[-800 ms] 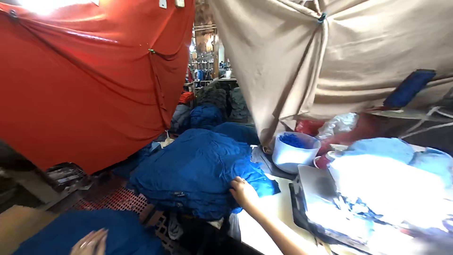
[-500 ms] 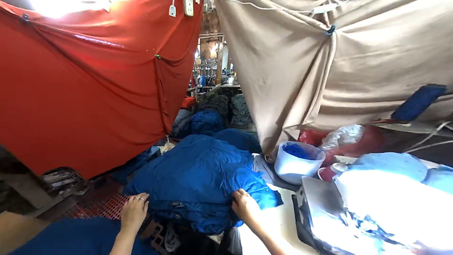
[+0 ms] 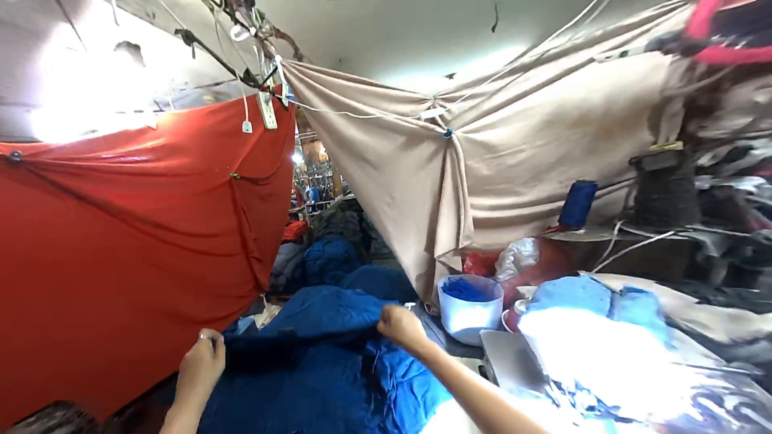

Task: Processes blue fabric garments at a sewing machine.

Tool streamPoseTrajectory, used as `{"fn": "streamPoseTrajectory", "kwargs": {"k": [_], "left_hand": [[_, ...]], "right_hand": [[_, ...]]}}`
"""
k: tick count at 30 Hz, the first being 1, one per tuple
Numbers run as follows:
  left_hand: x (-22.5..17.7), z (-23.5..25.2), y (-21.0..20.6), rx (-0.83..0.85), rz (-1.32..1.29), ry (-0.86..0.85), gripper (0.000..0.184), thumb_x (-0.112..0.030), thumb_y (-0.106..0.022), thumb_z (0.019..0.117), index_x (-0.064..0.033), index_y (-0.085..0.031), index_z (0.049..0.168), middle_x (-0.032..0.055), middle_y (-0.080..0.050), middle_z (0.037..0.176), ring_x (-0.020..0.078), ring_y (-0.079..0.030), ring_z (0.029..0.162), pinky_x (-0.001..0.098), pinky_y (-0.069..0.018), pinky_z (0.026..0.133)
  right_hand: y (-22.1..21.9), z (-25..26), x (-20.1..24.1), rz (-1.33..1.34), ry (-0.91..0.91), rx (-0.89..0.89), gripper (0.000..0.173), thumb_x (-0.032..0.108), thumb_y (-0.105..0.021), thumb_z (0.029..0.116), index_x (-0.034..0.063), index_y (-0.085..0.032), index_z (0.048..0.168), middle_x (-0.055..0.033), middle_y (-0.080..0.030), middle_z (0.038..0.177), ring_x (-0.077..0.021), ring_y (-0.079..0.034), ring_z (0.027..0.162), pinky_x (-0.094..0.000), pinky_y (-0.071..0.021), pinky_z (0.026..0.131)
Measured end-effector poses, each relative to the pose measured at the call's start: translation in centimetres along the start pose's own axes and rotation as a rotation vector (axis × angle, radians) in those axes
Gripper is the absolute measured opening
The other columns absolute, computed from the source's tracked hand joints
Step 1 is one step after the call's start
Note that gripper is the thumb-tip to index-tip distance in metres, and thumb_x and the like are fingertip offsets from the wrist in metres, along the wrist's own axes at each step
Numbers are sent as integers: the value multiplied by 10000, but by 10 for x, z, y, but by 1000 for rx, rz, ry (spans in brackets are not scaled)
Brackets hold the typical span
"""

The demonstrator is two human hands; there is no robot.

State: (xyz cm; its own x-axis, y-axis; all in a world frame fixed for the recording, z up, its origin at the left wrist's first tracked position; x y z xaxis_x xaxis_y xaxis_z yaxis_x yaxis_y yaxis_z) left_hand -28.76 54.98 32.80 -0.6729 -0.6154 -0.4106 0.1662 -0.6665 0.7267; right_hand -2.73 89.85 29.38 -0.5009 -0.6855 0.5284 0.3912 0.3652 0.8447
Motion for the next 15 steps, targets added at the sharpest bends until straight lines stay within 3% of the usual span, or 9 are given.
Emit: {"fn": "streamPoseTrajectory", "kwargs": {"k": [2,5,7,9,11,13,15], "left_hand": [[-39,26,37,-60,-15,-38,310,-146,-491,1071,97,-599,1231,313,-684,1011,480,-686,963,652,-522,879],[-97,42,96,-195,-51,-131,282,-128,-512,1065,109,-605,1189,325,-673,969,500,-678,905,682,-518,828],[-131,39,129,-272,-71,-193,264,-118,-525,1061,109,-612,1165,321,-669,958,495,-673,879,685,-512,807],[-157,26,160,-352,-82,-276,252,-131,-533,1055,92,-612,1141,301,-669,934,466,-672,825,666,-519,756],[-173,3,187,-419,-93,-371,290,-179,-539,1048,85,-615,1140,299,-669,946,444,-673,809,645,-524,734],[-180,-29,208,-474,-107,-490,355,-234,-533,1037,102,-611,1123,277,-661,948,321,-658,778,497,-547,704],[-191,-74,227,-450,-192,-569,344,-168,-531,1029,170,-580,1068,218,-625,963,109,-600,827,247,-518,760]], "right_hand": [[58,4,17,65,18,-149,290,244,-609,978,-9,-700,1086,-239,-694,1067,-424,-661,1050,-637,-502,873],[131,-18,36,173,116,-401,210,178,-643,954,-24,-699,973,-234,-675,870,-423,-669,851,-627,-510,716],[168,-35,38,224,172,-518,194,164,-646,944,-20,-702,974,-209,-673,838,-391,-669,819,-614,-514,721],[198,-64,38,301,261,-629,176,144,-657,930,-15,-708,985,-176,-686,830,-331,-673,786,-570,-526,721],[217,-100,32,435,374,-717,143,117,-657,909,7,-717,979,-101,-705,856,-194,-655,742,-445,-540,695],[225,-142,23,617,500,-751,98,86,-613,898,61,-694,947,-3,-750,955,-33,-669,790,-264,-557,709],[222,-195,14,860,630,-673,81,75,-579,930,104,-650,955,-5,-754,1024,-59,-708,914,-244,-590,792]]}}
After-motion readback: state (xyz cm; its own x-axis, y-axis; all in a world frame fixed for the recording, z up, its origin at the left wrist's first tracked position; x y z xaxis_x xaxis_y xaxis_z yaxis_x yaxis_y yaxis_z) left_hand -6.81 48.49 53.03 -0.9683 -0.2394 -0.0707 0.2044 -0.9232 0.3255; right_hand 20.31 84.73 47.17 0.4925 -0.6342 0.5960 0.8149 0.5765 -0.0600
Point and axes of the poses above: each hand's wrist, its own z-axis towards the middle knuckle, its own y-axis out of the back of the hand, x = y × z, the point moved 9 cm from there along z, towards the middle knuckle
